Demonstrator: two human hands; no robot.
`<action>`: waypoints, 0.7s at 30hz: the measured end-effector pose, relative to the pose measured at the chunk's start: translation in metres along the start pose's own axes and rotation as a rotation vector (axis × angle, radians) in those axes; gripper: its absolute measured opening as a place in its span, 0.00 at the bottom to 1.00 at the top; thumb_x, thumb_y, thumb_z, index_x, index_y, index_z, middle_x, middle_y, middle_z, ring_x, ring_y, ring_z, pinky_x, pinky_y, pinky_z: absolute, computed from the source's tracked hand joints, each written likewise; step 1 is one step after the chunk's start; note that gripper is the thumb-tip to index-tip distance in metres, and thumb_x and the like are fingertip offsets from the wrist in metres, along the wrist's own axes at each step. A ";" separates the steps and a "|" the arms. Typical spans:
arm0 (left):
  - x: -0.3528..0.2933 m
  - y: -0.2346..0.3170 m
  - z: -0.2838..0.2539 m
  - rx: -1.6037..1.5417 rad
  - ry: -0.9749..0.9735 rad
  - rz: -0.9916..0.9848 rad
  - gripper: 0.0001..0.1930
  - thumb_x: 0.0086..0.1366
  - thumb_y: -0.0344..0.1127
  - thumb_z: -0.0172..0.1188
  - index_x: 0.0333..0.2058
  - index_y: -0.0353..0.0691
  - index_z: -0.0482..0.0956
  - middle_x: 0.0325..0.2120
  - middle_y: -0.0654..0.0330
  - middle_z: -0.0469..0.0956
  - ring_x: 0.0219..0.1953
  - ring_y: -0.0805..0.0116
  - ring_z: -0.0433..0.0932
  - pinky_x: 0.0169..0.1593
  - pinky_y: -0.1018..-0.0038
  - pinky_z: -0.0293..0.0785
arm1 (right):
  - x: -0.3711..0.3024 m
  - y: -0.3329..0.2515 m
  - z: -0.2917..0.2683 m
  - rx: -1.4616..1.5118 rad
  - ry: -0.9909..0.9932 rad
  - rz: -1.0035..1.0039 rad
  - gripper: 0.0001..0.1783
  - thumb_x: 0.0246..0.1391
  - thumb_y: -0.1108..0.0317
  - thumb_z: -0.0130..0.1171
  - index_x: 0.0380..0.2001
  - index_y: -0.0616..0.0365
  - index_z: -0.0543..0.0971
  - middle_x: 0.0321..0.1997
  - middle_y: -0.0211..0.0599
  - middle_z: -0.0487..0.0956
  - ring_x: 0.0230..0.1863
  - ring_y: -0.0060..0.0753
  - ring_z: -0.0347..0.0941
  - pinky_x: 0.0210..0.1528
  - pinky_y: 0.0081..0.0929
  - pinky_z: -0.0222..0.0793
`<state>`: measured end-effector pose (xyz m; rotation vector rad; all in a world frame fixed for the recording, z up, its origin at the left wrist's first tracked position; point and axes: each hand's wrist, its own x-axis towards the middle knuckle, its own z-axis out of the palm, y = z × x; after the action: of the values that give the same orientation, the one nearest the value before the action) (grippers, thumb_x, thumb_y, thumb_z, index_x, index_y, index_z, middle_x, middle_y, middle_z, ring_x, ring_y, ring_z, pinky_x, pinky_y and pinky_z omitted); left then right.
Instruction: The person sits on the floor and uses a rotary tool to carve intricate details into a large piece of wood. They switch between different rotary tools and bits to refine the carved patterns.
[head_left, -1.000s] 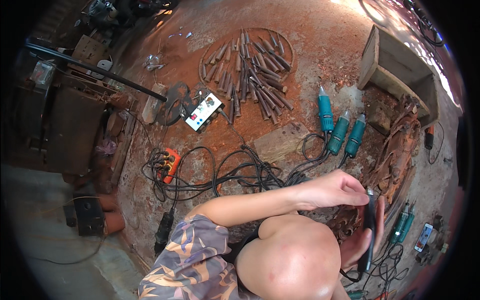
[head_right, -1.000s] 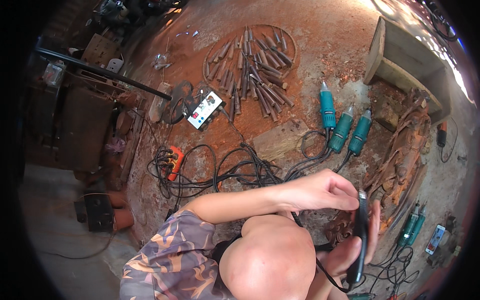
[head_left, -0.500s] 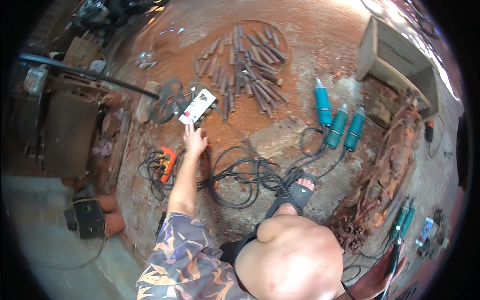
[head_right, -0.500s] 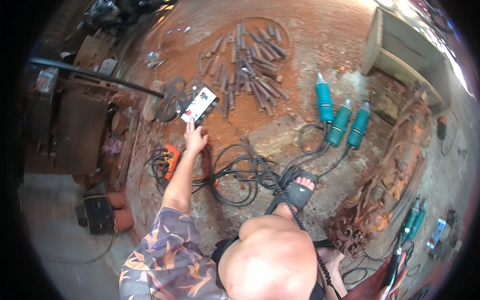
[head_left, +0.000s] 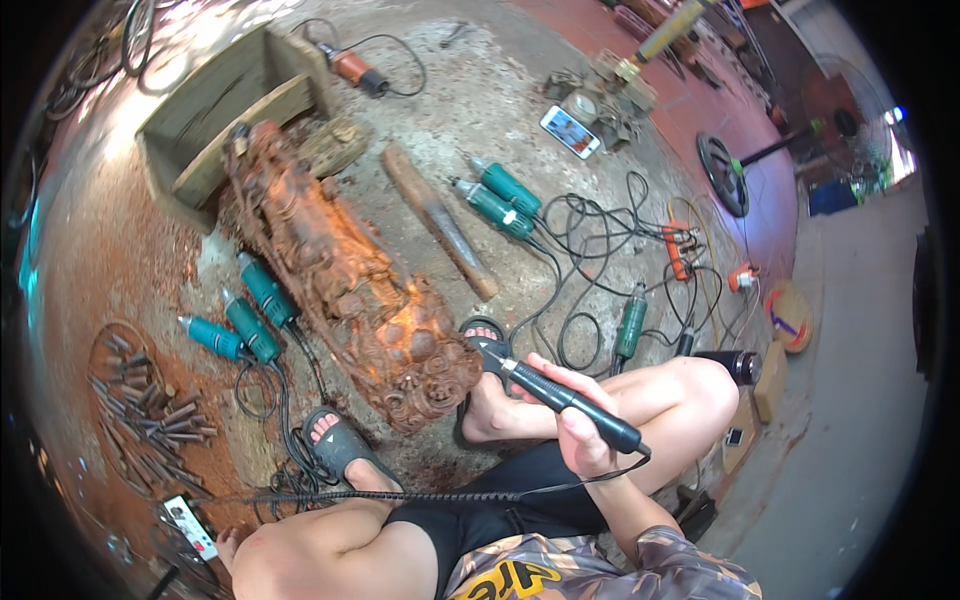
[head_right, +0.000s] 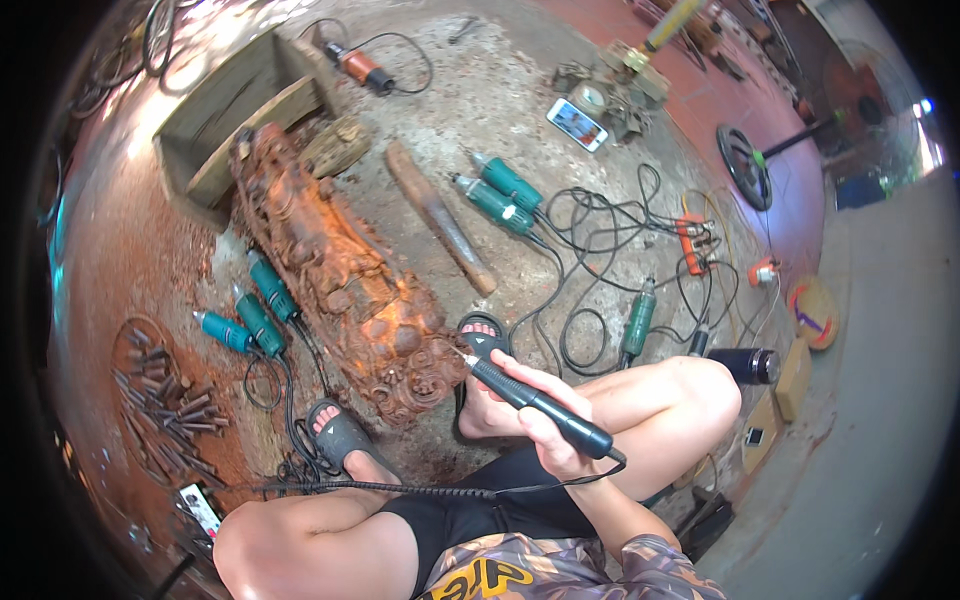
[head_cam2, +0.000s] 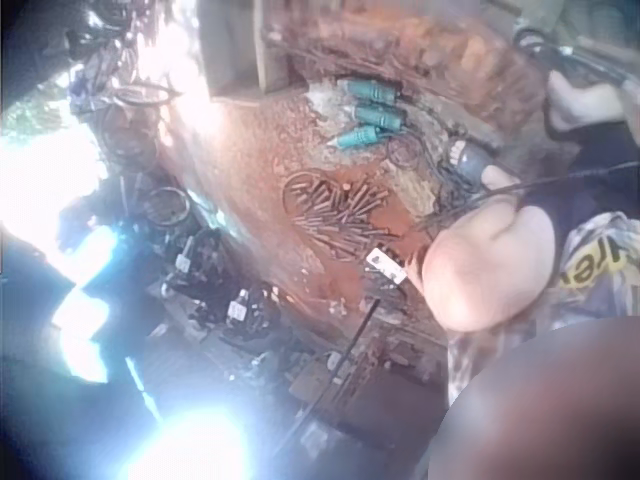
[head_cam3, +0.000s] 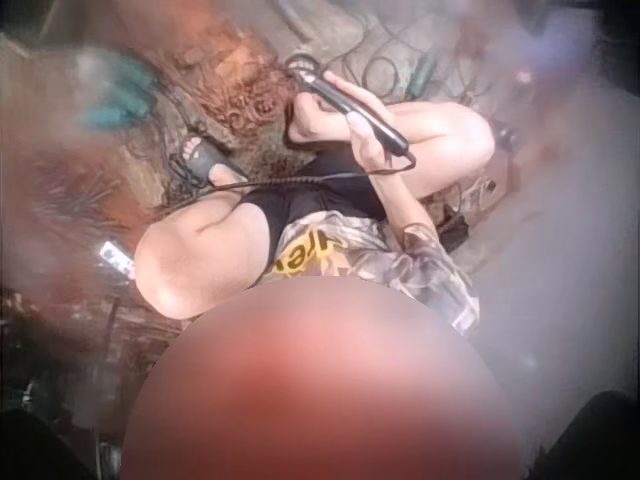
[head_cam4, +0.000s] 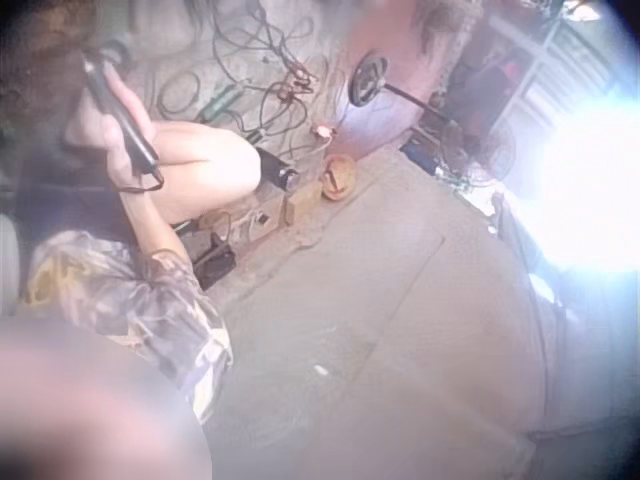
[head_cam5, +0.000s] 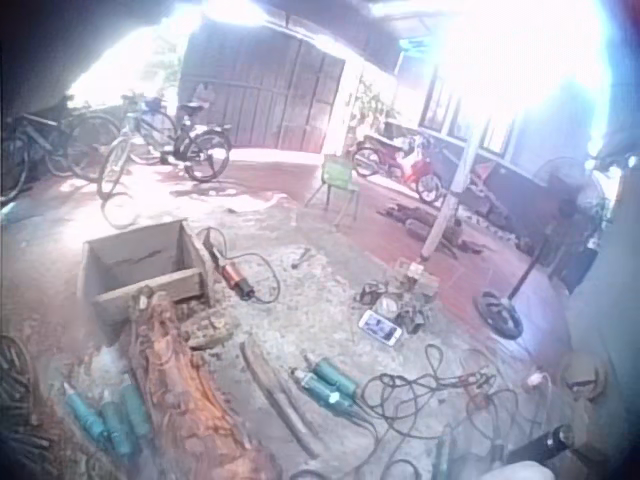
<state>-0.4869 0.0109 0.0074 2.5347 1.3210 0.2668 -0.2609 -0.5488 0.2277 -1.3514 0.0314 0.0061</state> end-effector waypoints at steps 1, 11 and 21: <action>-0.018 0.046 -0.007 -0.094 -0.024 0.025 0.12 0.67 0.39 0.64 0.41 0.36 0.84 0.48 0.44 0.79 0.49 0.54 0.77 0.53 0.62 0.74 | -0.002 0.002 -0.007 -0.082 0.003 -0.038 0.35 0.63 0.56 0.63 0.64 0.72 0.71 0.70 0.67 0.69 0.61 0.58 0.78 0.67 0.49 0.71; -0.084 0.347 -0.142 -0.622 -0.030 0.287 0.09 0.69 0.37 0.60 0.37 0.35 0.81 0.35 0.50 0.81 0.35 0.65 0.76 0.40 0.74 0.72 | -0.017 0.001 -0.031 0.133 0.003 0.003 0.25 0.69 0.69 0.58 0.64 0.72 0.72 0.68 0.56 0.75 0.57 0.38 0.81 0.61 0.31 0.77; -0.157 0.444 -0.147 -0.891 -1.092 0.039 0.08 0.74 0.33 0.60 0.45 0.34 0.82 0.38 0.57 0.84 0.40 0.67 0.83 0.47 0.70 0.82 | -0.015 0.020 -0.049 0.196 -0.027 -0.009 0.30 0.64 0.64 0.60 0.63 0.75 0.73 0.70 0.67 0.70 0.62 0.53 0.78 0.66 0.44 0.74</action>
<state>-0.2747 -0.3392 0.2828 1.4886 0.5061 -0.4024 -0.2771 -0.5923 0.1978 -1.1549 0.0028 0.0136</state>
